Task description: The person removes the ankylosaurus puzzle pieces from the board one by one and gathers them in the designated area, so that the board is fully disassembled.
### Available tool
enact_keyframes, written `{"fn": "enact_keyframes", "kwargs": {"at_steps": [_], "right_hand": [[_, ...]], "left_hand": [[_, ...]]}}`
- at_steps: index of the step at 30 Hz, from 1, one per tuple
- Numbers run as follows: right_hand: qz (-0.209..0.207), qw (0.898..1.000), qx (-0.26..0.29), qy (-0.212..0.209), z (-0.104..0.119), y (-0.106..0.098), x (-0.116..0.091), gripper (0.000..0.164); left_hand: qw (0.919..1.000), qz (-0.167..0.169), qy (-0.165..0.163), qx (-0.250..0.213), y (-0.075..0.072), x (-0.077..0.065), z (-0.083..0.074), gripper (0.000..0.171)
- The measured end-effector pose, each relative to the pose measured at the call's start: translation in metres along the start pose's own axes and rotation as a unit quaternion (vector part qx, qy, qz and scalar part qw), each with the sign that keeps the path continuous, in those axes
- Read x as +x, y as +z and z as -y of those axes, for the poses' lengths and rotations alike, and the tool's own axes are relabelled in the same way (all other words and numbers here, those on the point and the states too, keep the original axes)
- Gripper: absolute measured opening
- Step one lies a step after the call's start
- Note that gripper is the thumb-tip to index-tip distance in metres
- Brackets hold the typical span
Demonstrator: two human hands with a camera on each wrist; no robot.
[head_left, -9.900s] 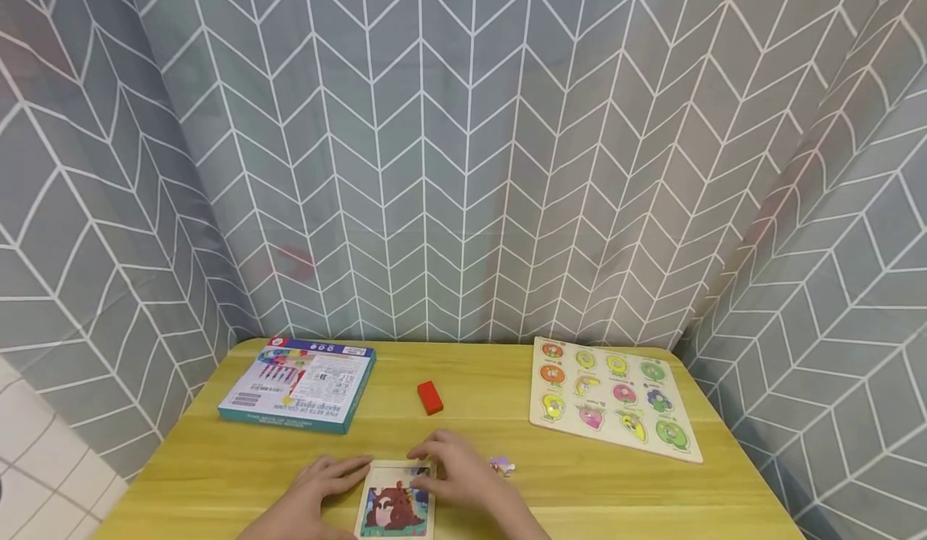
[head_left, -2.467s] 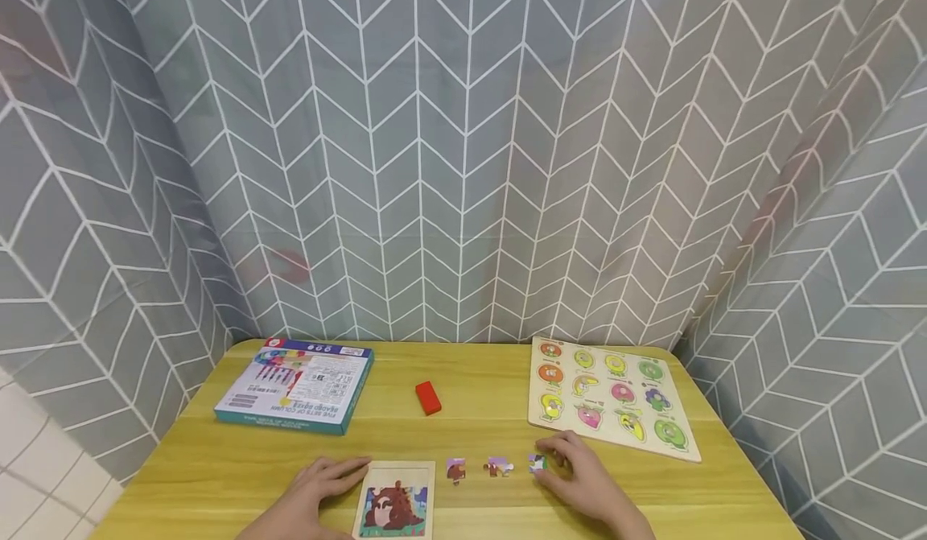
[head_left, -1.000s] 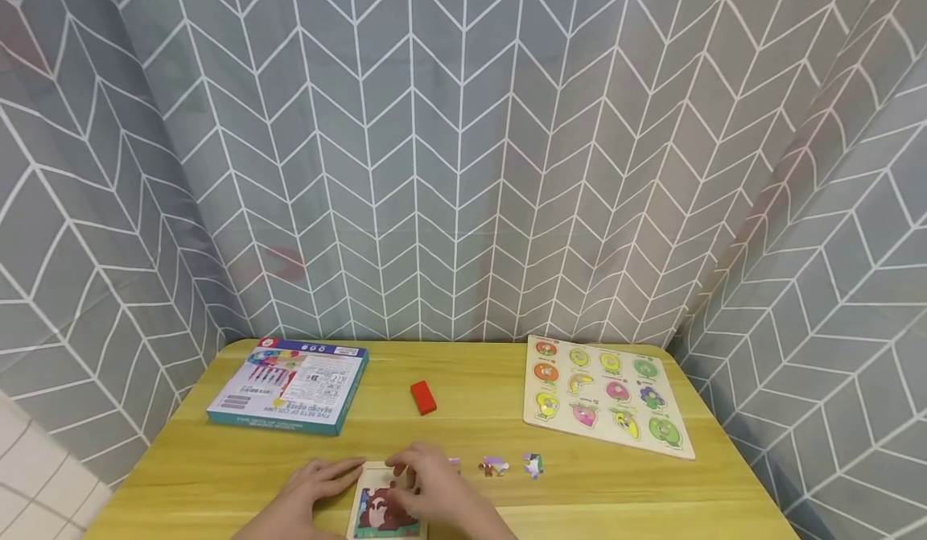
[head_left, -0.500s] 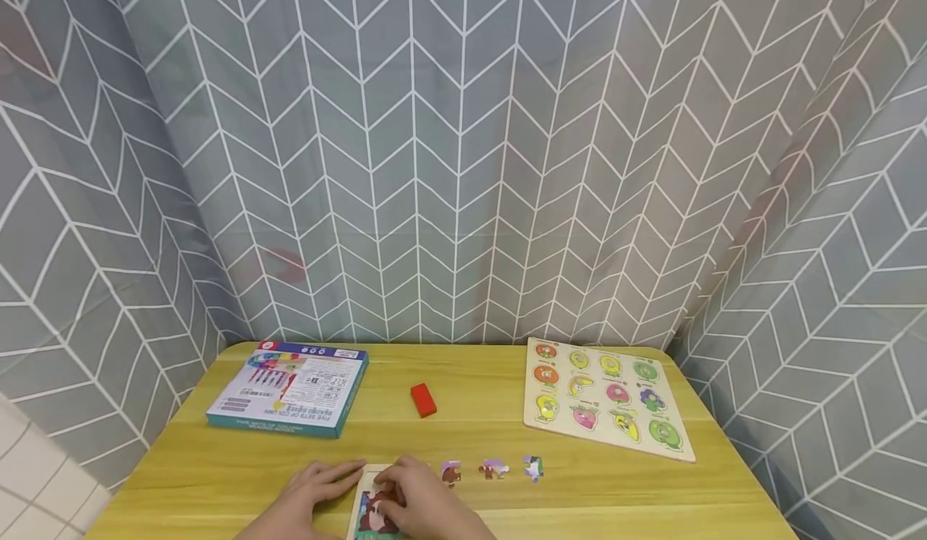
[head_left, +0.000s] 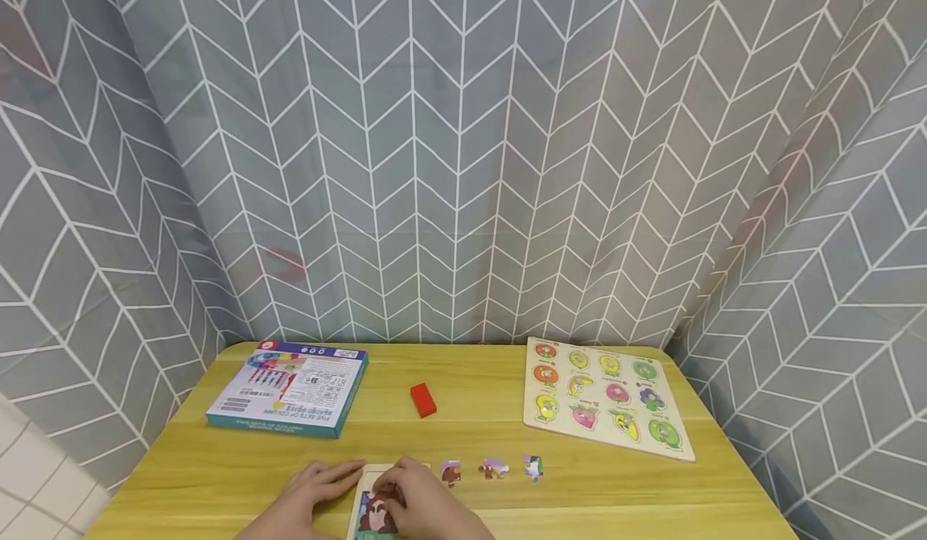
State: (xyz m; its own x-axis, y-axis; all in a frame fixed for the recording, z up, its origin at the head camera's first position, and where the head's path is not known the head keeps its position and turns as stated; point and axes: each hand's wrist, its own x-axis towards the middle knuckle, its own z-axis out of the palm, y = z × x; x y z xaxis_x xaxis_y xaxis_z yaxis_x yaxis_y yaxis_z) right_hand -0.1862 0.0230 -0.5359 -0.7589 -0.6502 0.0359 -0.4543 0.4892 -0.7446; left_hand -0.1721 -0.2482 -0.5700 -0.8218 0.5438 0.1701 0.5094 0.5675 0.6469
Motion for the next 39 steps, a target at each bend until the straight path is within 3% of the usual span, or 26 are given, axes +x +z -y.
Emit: {"fn": "enact_keyframes", "kwargs": {"at_steps": [11, 17, 26, 31, 39], "right_hand": [[0.007, 0.998, 0.047, 0.042, -0.0011, -0.0003, 0.0005, 0.021], [0.004, 0.998, 0.052, 0.032, -0.0033, 0.0000, 0.0003, 0.021], [-0.008, 0.999, 0.054, 0.004, -0.0055, 0.0014, -0.0015, 0.018], [-0.005, 0.999, 0.040, -0.002, -0.0059, 0.0007, -0.0017, 0.018], [0.005, 0.999, 0.043, -0.027, -0.0080, -0.0007, -0.0023, 0.019]], "left_hand": [[0.9999, 0.005, -0.010, -0.006, -0.0005, 0.0010, 0.0018, 0.082], [0.9999, 0.000, -0.013, -0.004, 0.0004, 0.0010, 0.0032, 0.082], [0.9979, 0.023, -0.060, -0.012, -0.0003, 0.0020, 0.0029, 0.086], [0.9990, 0.016, -0.042, -0.008, -0.0003, 0.0014, 0.0036, 0.085], [0.9986, 0.018, -0.050, 0.001, 0.0004, 0.0017, 0.0032, 0.086]]}}
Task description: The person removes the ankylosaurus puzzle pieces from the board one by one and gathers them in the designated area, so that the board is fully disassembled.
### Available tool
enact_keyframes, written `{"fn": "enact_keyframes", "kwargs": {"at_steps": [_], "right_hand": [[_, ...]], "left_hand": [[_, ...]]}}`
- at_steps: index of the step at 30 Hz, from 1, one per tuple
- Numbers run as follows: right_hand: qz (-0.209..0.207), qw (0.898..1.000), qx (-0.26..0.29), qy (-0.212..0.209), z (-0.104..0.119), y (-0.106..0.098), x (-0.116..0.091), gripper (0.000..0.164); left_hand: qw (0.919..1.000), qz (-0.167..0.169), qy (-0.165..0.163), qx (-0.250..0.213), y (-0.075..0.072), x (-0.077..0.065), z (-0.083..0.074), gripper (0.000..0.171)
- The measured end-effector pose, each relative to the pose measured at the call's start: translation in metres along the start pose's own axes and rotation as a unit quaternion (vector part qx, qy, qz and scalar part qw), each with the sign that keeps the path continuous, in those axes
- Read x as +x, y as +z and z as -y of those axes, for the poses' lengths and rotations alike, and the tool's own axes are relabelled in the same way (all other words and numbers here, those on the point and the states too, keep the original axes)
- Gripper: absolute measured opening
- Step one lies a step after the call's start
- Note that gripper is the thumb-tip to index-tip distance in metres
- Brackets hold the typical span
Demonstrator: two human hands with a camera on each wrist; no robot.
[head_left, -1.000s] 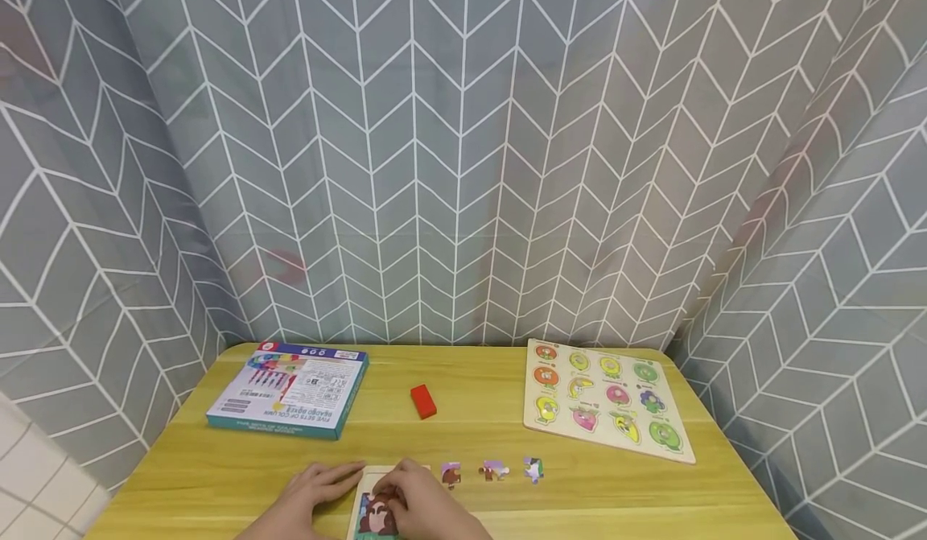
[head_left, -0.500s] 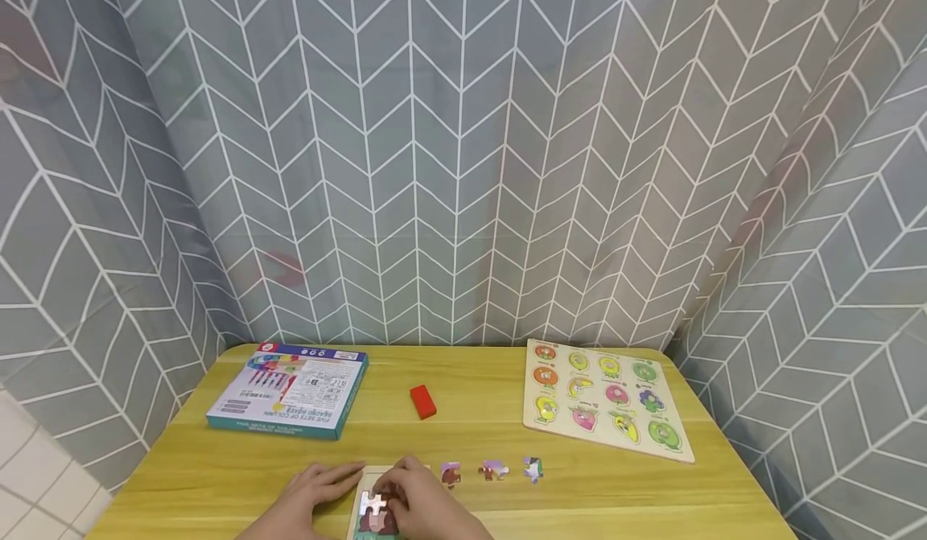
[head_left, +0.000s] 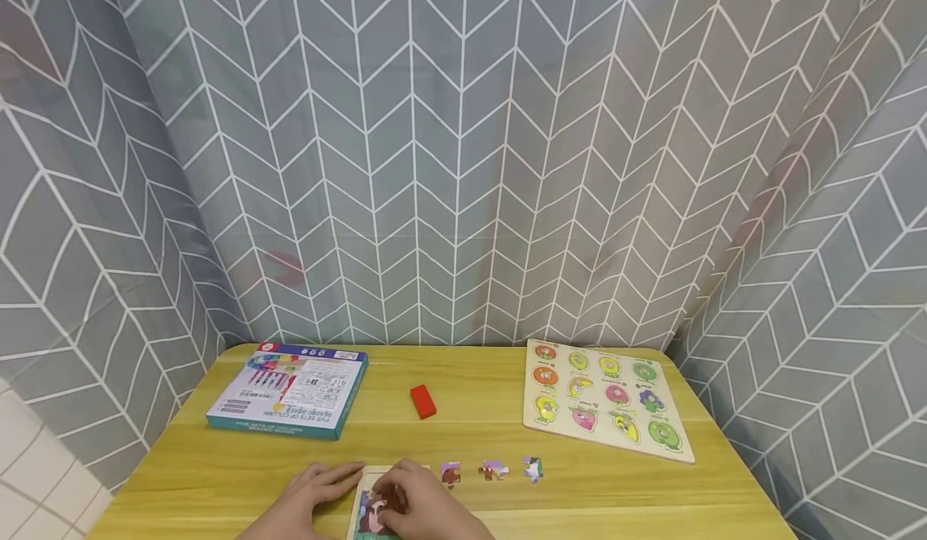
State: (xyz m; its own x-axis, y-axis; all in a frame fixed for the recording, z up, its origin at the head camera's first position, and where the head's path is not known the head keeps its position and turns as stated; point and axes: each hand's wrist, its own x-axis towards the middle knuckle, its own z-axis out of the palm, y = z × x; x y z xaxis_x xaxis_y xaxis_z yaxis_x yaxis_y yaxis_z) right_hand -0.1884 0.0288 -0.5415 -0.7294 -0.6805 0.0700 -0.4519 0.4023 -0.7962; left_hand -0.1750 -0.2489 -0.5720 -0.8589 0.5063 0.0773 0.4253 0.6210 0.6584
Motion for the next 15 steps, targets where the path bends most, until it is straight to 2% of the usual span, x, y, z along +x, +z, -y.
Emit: {"fn": "enact_keyframes", "kwargs": {"at_steps": [15], "right_hand": [[-0.003, 0.999, -0.031, 0.017, 0.0067, -0.0001, 0.0027, 0.020]], "left_hand": [[0.9994, 0.019, -0.020, -0.019, -0.0046, 0.0007, -0.0064, 0.087]]}}
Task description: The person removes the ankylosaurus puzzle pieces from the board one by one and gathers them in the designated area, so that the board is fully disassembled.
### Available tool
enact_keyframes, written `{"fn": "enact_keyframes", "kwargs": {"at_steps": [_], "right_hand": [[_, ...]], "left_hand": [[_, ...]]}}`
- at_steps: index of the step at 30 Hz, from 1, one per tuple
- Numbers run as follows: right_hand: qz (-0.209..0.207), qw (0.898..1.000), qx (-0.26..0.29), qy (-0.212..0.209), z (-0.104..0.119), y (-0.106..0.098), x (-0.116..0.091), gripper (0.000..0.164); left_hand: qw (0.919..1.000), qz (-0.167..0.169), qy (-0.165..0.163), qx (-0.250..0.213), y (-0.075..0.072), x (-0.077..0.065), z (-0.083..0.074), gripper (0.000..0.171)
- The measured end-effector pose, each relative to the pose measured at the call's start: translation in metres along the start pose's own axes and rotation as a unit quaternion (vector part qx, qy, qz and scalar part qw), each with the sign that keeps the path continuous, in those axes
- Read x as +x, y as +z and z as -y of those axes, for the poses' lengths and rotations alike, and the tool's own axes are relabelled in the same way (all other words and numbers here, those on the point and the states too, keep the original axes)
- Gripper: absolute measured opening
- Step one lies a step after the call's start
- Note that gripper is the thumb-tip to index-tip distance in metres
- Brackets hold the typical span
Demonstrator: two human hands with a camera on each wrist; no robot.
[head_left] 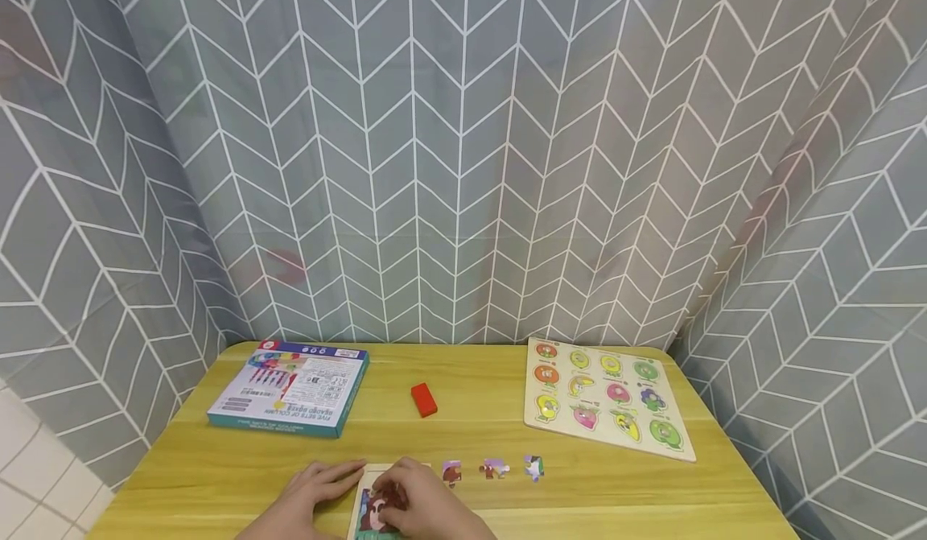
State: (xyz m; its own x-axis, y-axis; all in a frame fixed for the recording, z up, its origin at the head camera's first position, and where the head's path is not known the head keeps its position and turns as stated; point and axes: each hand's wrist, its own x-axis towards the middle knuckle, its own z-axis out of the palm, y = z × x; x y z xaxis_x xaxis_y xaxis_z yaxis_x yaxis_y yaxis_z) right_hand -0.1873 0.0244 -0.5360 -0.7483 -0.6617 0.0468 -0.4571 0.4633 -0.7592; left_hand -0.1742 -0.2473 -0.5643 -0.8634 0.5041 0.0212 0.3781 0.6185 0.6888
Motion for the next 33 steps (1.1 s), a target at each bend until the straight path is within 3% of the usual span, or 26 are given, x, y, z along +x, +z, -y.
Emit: {"fn": "enact_keyframes", "kwargs": {"at_steps": [7, 17, 24, 33], "right_hand": [[0.001, 1.000, -0.011, 0.007, 0.0005, 0.0001, -0.0006, 0.020], [0.002, 0.999, 0.031, -0.013, -0.0083, 0.0031, 0.0002, 0.021], [-0.001, 1.000, -0.001, -0.024, -0.0062, 0.0033, 0.0011, 0.022], [0.022, 1.000, 0.013, -0.011, -0.0060, 0.0007, 0.0044, 0.027]], "left_hand": [[1.0000, 0.000, -0.003, 0.006, -0.0014, -0.0003, -0.0019, 0.087], [1.0000, -0.002, 0.002, 0.003, 0.0004, -0.0007, -0.0008, 0.087], [1.0000, -0.001, 0.001, 0.005, 0.0010, -0.0006, 0.0013, 0.086], [0.9999, -0.006, 0.003, 0.013, 0.0031, 0.0002, 0.0058, 0.086]]}}
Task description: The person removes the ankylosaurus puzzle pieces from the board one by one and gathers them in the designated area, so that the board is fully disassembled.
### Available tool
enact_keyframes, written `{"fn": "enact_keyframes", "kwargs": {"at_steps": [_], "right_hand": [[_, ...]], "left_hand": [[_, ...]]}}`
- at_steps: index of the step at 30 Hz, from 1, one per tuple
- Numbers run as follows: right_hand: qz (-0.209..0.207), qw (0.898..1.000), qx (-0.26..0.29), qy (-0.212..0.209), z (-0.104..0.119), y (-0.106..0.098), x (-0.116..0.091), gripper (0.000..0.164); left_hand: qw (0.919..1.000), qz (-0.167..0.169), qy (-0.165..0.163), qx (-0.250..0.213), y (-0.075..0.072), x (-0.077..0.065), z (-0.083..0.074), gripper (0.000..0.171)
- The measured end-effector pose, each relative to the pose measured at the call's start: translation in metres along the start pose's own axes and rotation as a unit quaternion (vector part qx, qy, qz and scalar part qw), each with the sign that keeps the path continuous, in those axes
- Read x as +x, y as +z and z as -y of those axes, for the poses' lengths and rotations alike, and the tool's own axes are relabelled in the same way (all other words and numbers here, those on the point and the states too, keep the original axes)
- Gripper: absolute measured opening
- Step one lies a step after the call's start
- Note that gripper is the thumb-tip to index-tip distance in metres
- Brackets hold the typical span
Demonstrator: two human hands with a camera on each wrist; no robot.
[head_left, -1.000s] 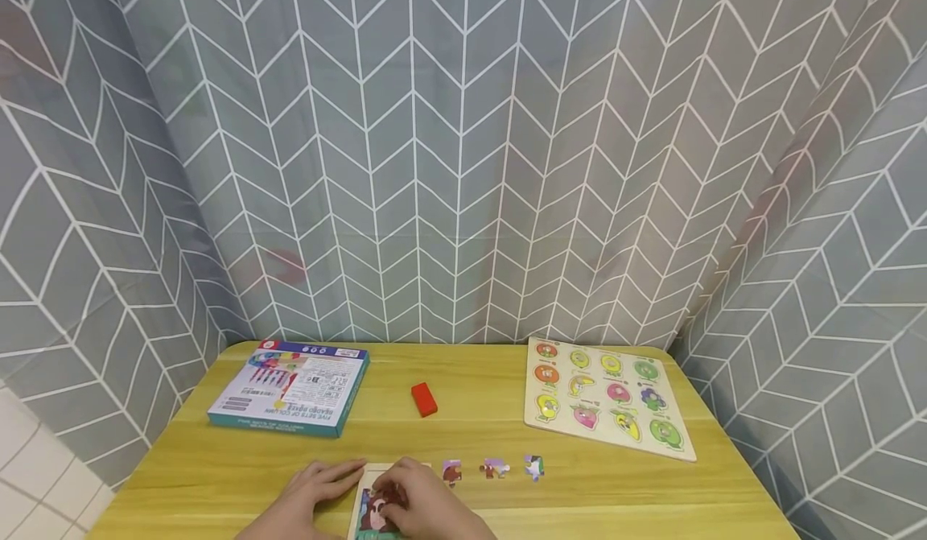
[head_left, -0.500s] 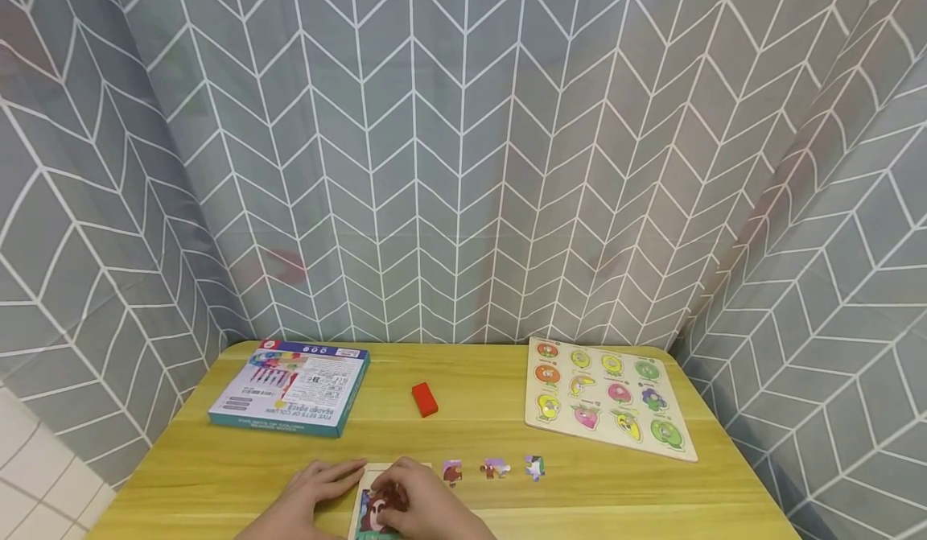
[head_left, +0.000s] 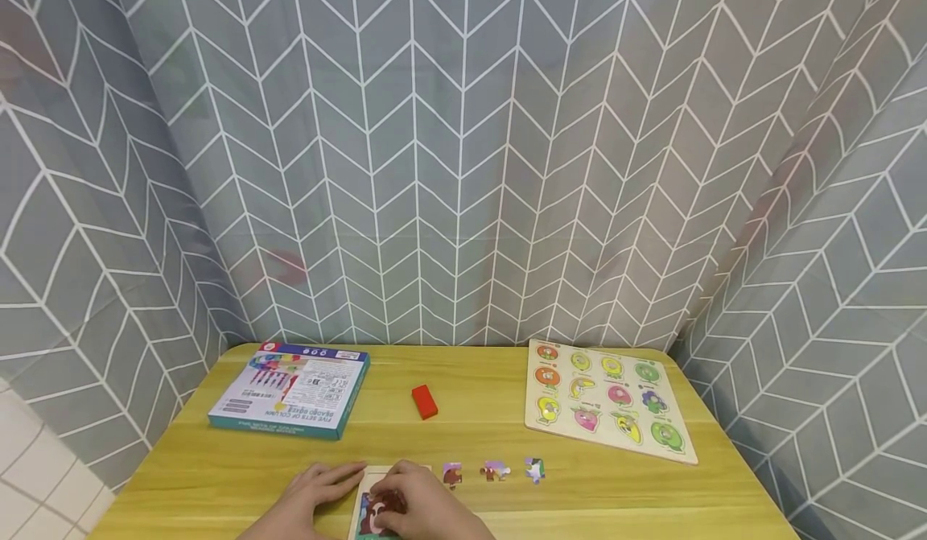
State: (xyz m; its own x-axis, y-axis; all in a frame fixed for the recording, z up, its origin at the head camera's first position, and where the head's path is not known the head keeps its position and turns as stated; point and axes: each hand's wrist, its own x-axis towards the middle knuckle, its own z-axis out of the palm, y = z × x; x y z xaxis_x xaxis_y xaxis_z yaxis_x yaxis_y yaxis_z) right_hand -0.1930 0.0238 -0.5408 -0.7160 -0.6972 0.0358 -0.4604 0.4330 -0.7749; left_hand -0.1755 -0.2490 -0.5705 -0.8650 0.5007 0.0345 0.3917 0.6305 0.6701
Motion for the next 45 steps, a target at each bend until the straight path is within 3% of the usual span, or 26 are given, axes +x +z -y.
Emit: {"fn": "enact_keyframes", "kwargs": {"at_steps": [5, 10, 19, 37, 41, 45], "right_hand": [[0.000, 1.000, -0.016, 0.007, -0.001, 0.002, 0.001, 0.024], [-0.001, 1.000, 0.001, 0.019, 0.000, 0.003, 0.000, 0.025], [0.010, 1.000, -0.010, 0.003, 0.001, 0.003, -0.001, 0.025], [-0.005, 0.998, -0.057, -0.016, 0.003, 0.001, -0.006, 0.025], [-0.009, 0.997, -0.079, -0.019, 0.005, -0.004, -0.005, 0.030], [-0.014, 0.993, -0.104, -0.048, 0.004, -0.010, -0.004, 0.028]], "left_hand": [[0.9998, -0.013, 0.015, 0.004, 0.003, -0.002, 0.003, 0.085], [0.9999, -0.013, 0.010, 0.003, 0.004, -0.003, 0.004, 0.084], [0.9994, -0.014, 0.032, 0.010, 0.002, -0.005, 0.001, 0.085], [0.9999, 0.005, -0.012, -0.007, 0.000, -0.005, -0.006, 0.087], [1.0000, -0.003, -0.009, -0.002, -0.002, -0.004, -0.011, 0.090], [0.9997, -0.013, 0.008, 0.019, -0.004, -0.003, -0.015, 0.093]]}}
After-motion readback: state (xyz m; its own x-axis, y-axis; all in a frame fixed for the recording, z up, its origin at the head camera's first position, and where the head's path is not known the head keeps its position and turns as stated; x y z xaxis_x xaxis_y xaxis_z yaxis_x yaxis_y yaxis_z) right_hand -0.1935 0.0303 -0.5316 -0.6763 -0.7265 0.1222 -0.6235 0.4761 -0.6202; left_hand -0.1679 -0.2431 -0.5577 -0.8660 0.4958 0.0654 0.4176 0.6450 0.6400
